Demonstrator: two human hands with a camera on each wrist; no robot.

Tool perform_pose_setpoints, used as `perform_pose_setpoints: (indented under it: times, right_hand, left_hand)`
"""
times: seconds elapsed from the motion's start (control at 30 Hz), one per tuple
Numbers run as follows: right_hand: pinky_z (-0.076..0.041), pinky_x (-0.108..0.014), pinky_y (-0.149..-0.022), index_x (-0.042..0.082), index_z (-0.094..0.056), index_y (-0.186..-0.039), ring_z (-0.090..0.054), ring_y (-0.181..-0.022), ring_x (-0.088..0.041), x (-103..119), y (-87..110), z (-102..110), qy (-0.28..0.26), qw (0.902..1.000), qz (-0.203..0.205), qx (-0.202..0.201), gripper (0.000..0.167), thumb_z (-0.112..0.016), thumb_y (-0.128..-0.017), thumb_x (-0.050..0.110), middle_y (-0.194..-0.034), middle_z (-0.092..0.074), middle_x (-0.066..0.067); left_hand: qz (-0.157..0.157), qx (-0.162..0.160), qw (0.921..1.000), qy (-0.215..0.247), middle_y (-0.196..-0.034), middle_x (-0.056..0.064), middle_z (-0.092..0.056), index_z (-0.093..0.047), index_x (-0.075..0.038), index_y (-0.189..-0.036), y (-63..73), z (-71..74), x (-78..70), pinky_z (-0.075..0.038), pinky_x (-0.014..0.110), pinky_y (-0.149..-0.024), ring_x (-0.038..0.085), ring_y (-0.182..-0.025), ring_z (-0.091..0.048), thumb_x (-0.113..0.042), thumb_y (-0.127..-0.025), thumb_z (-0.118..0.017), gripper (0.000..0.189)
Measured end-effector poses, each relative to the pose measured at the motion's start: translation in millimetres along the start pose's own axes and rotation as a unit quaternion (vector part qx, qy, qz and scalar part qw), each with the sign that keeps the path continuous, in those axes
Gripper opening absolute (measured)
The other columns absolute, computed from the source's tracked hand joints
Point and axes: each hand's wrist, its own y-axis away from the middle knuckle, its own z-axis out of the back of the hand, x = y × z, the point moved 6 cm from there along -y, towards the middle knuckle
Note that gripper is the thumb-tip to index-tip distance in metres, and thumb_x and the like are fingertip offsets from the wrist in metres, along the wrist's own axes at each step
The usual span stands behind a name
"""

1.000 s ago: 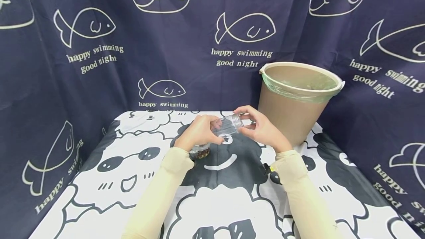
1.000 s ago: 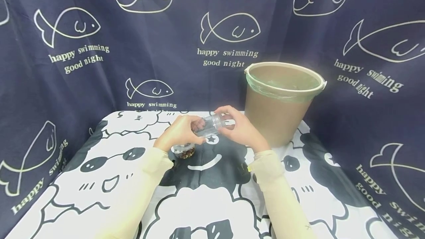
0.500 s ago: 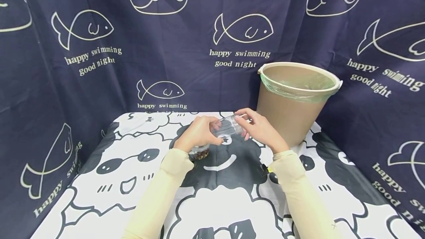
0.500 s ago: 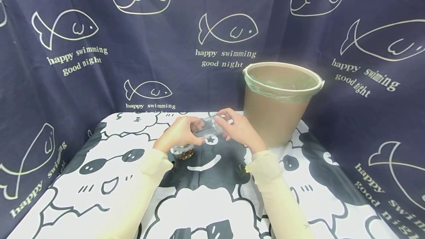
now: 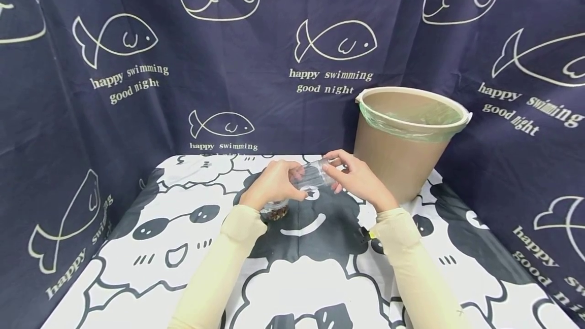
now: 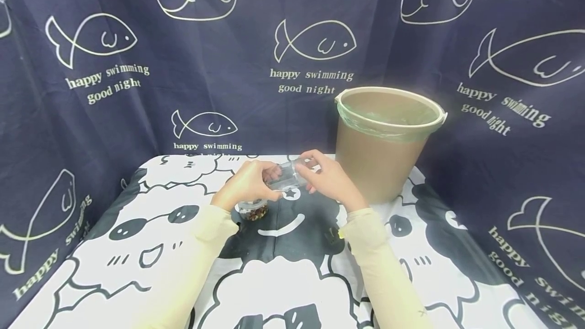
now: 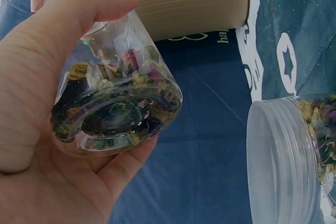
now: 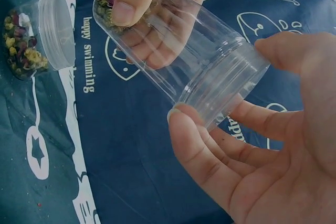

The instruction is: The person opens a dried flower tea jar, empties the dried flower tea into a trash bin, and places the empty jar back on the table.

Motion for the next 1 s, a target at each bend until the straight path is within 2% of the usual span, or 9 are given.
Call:
perform_pose_setpoints:
  times: [0.1, 0.33, 0.57, 0.8, 0.93, 1.0]
  right_hand:
    - [-0.06, -0.047, -0.071, 0.019, -0.06, -0.133, -0.074, -0.068, -0.03, 0.1, 0.2, 1.2, -0.004, 1.0, 0.002, -0.001, 0.038, -0.067, -0.1, 0.037, -0.115, -0.069, -0.014]
    - [-0.06, -0.038, -0.07, 0.02, -0.058, -0.134, -0.074, -0.074, -0.029, 0.4, -1.6, 0.8, -0.003, 0.9999, 0.008, 0.006, 0.04, -0.069, -0.099, 0.033, -0.12, -0.068, -0.015]
    - [-0.062, -0.037, -0.069, 0.017, -0.056, -0.136, -0.074, -0.078, -0.026, 1.5, -0.9, 0.5, -0.011, 0.9996, 0.022, 0.014, 0.041, -0.069, -0.098, 0.026, -0.122, -0.067, -0.016]
    - [-0.062, -0.036, -0.07, 0.017, -0.056, -0.137, -0.074, -0.084, -0.035, 4.8, 0.4, 0.8, -0.01, 0.9993, 0.031, 0.016, 0.042, -0.068, -0.097, 0.019, -0.124, -0.066, -0.017]
    - [-0.062, -0.038, -0.071, 0.013, -0.055, -0.138, -0.074, -0.085, -0.032, 6.4, 0.2, -0.1, -0.009, 0.9989, 0.044, 0.017, 0.044, -0.069, -0.096, 0.015, -0.125, -0.066, -0.018]
    - [-0.062, -0.038, -0.071, 0.012, -0.055, -0.138, -0.074, -0.085, -0.026, 6.7, 0.0, -0.1, -0.005, 0.9987, 0.048, 0.016, 0.045, -0.069, -0.096, 0.014, -0.126, -0.066, -0.017]
  left_hand:
    - [-0.003, 0.0, 1.0, 0.0, -0.091, -0.004, -0.075, -0.076, -0.013, -0.108, -1.2, -0.5, -0.3, -0.056, 0.027, -0.079, 0.008, -0.081, -0.068, -0.026, -0.065, -0.093, 0.048]
    - [0.003, 0.001, 1.0, -0.003, -0.091, -0.004, -0.076, -0.076, -0.014, -0.107, -1.2, -0.4, -0.4, -0.057, 0.028, -0.079, 0.008, -0.082, -0.069, -0.026, -0.065, -0.092, 0.047]
    - [0.003, 0.003, 1.0, -0.002, -0.092, -0.004, -0.076, -0.075, -0.013, -0.108, -1.0, -0.4, -0.6, -0.057, 0.028, -0.08, 0.009, -0.084, -0.07, -0.026, -0.065, -0.092, 0.048]
    - [-0.002, 0.0, 1.0, 0.0, -0.091, -0.005, -0.075, -0.076, -0.014, -0.106, -1.4, -1.8, 1.1, -0.057, 0.027, -0.08, 0.008, -0.082, -0.069, -0.026, -0.064, -0.092, 0.046]
    - [0.001, 0.001, 1.0, -0.002, -0.093, -0.005, -0.076, -0.075, -0.014, -0.107, -0.6, -1.0, 1.3, -0.057, 0.027, -0.081, 0.008, -0.084, -0.069, -0.027, -0.065, -0.092, 0.047]
    - [0.001, 0.002, 1.0, -0.001, -0.093, -0.005, -0.076, -0.075, -0.014, -0.108, -0.3, -0.7, 1.0, -0.057, 0.027, -0.081, 0.008, -0.084, -0.069, -0.027, -0.065, -0.092, 0.047]
